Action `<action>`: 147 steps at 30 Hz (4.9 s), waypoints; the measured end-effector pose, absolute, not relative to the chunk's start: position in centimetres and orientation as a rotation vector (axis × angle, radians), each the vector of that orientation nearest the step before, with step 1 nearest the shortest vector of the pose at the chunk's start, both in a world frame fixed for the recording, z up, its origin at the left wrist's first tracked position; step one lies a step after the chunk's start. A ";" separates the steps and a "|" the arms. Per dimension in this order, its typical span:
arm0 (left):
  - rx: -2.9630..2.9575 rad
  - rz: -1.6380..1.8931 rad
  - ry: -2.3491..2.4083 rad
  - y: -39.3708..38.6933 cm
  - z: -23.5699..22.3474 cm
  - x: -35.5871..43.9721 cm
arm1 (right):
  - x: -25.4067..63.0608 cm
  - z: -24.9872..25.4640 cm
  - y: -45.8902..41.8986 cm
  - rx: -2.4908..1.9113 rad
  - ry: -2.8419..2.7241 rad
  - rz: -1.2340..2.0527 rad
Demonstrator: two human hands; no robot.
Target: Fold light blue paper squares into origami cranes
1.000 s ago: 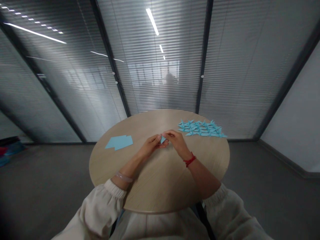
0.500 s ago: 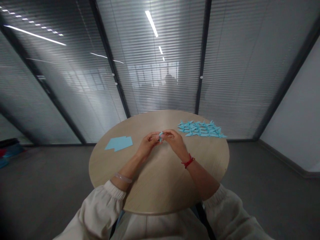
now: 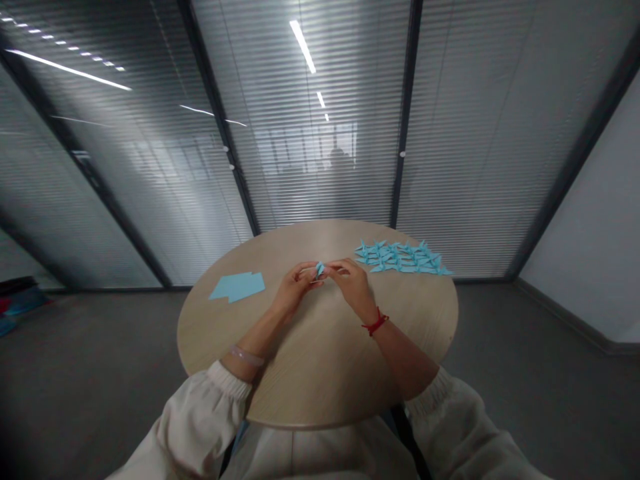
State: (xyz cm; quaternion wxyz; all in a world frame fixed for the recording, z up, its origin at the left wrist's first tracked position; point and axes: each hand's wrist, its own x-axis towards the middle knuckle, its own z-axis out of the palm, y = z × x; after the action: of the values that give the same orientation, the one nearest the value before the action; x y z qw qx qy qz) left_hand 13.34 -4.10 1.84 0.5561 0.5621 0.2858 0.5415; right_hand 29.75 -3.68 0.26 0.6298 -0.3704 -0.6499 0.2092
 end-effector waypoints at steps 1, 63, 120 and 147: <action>1.329 1.282 0.680 -4.1 1.8 13.3 | 29.8 0.2 -3.7 -0.854 -1.490 0.469; 1.083 1.248 0.585 -3.0 0.5 12.7 | 28.5 -0.8 -3.8 -0.696 -1.499 1.053; 1.802 1.476 0.881 -4.2 3.0 12.6 | 29.4 0.9 -4.5 -0.783 -1.552 0.391; 1.507 1.216 0.736 -4.1 2.3 12.8 | 29.3 0.9 -4.5 -0.777 -1.517 0.566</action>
State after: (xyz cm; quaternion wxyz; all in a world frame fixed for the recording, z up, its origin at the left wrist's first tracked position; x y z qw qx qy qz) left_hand 12.80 -4.14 2.32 0.5098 0.6259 0.3056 0.5049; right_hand 29.32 -4.48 0.87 0.6230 -0.3385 -0.6608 0.2464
